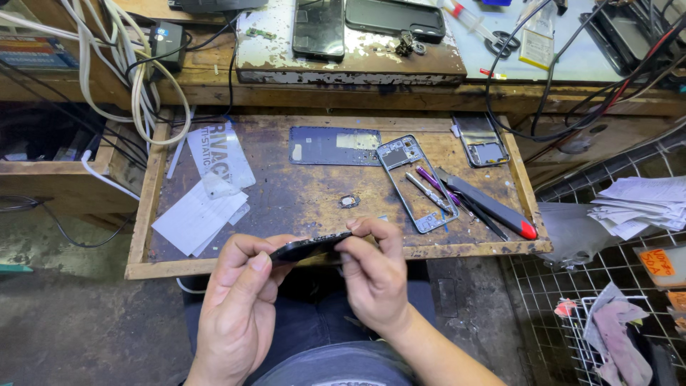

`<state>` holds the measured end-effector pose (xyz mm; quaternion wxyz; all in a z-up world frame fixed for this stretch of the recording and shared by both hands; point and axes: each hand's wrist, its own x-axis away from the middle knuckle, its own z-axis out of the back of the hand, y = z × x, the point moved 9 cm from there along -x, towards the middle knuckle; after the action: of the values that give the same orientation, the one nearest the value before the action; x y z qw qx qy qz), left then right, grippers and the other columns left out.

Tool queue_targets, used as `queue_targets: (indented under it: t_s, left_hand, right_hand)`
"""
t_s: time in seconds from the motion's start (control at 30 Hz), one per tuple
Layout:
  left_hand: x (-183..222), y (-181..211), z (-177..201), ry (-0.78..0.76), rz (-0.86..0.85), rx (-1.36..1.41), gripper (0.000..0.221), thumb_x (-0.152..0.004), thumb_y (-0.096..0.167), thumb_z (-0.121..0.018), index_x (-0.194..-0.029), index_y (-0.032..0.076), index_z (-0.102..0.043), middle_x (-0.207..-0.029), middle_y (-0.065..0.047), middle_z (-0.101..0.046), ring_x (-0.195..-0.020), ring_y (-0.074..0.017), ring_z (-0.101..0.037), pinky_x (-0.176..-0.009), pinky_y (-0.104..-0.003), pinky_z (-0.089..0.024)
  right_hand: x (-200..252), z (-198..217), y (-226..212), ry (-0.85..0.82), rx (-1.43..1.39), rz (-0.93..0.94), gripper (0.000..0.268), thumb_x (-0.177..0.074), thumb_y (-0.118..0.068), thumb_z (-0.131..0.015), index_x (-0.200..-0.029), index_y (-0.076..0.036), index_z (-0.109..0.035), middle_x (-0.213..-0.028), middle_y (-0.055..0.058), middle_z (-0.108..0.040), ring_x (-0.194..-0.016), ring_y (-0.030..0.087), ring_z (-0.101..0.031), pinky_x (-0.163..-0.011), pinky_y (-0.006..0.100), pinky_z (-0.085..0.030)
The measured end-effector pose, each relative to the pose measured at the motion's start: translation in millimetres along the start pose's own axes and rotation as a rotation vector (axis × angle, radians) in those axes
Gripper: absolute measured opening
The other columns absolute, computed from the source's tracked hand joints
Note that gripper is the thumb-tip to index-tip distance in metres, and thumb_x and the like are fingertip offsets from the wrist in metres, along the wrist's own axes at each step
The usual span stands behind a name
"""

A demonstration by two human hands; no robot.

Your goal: The person disassembles a mobile phone by removing the back panel and screen assembly, then uses a screwdriver to unscrew and remove internal components from the frame.

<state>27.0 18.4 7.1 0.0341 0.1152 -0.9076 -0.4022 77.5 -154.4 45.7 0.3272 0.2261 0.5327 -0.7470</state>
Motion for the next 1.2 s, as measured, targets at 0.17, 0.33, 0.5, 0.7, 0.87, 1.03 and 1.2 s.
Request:
queue_targets:
  t_s: [0.17,0.33,0.5,0.7,0.87,1.03,1.2]
  left_hand:
    - [-0.5,-0.4,-1.5,0.008,-0.011,-0.013,0.013,-0.107,0.012,-0.051,-0.114,0.002,-0.055,-0.123,-0.016,-0.069,-0.115,-0.0214,-0.064,-0.106,-0.039,-0.046]
    - [-9.3,1.5,-13.7,-0.006,-0.09,-0.25,0.017,-0.108,0.013,-0.053,-0.119,0.0,-0.057,-0.119,-0.013,-0.07,-0.106,-0.0147,-0.063,-0.098,-0.032,-0.048]
    - [-18.0,10.2,-38.3,-0.127,-0.121,-0.293,0.032,-0.105,0.014,-0.06,-0.133,0.0,-0.052,-0.132,-0.011,-0.061,-0.118,-0.0158,-0.059,-0.103,-0.034,-0.047]
    - [-23.4,44.9,-56.0,-0.342,-0.238,-0.353,0.055,-0.099,0.016,-0.066,-0.146,0.004,-0.039,-0.156,-0.01,-0.046,-0.143,-0.0216,-0.047,-0.119,-0.038,-0.038]
    - [-9.2,12.9,-39.8,-0.283,0.038,0.018,0.059,-0.1,0.02,-0.07,-0.147,0.003,-0.039,-0.144,-0.019,-0.056,-0.135,-0.0275,-0.054,-0.116,-0.044,-0.041]
    - [33.4,-12.3,-16.3,-0.203,0.18,0.201,0.067,-0.099,0.036,-0.069,-0.145,-0.003,-0.04,-0.142,-0.024,-0.056,-0.13,-0.0318,-0.058,-0.113,-0.046,-0.045]
    - [60.8,-33.5,-15.3,-0.135,0.296,0.249,0.07,-0.094,0.045,-0.069,-0.137,-0.002,-0.04,-0.134,-0.027,-0.06,-0.122,-0.033,-0.064,-0.106,-0.048,-0.052]
  right_hand:
    - [1.3,0.8,5.7,-0.044,-0.019,-0.015,0.029,-0.094,-0.001,-0.072,-0.12,-0.004,-0.061,-0.133,0.016,-0.057,-0.127,0.031,-0.061,-0.106,0.039,-0.052]
    - [-12.1,-16.9,-4.3,-0.193,0.178,0.139,0.096,-0.074,-0.021,-0.089,-0.151,-0.003,-0.034,-0.147,0.025,-0.042,-0.134,0.045,-0.048,-0.11,0.05,-0.044]
    - [-34.9,-23.8,-2.6,-0.256,0.172,0.071,0.102,-0.075,-0.014,-0.083,-0.16,-0.002,-0.028,-0.148,0.025,-0.044,-0.133,0.042,-0.054,-0.11,0.044,-0.049]
    - [-40.4,-16.5,-31.9,-0.369,-0.054,-0.039,0.106,-0.076,-0.024,-0.084,-0.162,0.003,-0.028,-0.138,0.022,-0.056,-0.129,0.035,-0.06,-0.112,0.041,-0.05]
    - [-8.9,-17.9,-55.8,-0.453,-0.159,-0.047,0.107,-0.079,-0.03,-0.088,-0.157,0.009,-0.025,-0.144,0.031,-0.048,-0.128,0.04,-0.055,-0.105,0.044,-0.047]
    - [25.8,-3.2,-44.0,-0.57,-0.136,-0.191,0.055,-0.093,-0.011,-0.082,-0.141,0.005,-0.06,-0.114,0.01,-0.069,-0.093,0.02,-0.073,-0.083,0.029,-0.06]
    - [11.8,21.0,-53.2,-0.303,-0.19,-0.205,0.022,-0.094,0.005,-0.071,-0.115,0.002,-0.068,-0.11,0.01,-0.065,-0.089,0.016,-0.074,-0.078,0.025,-0.062]
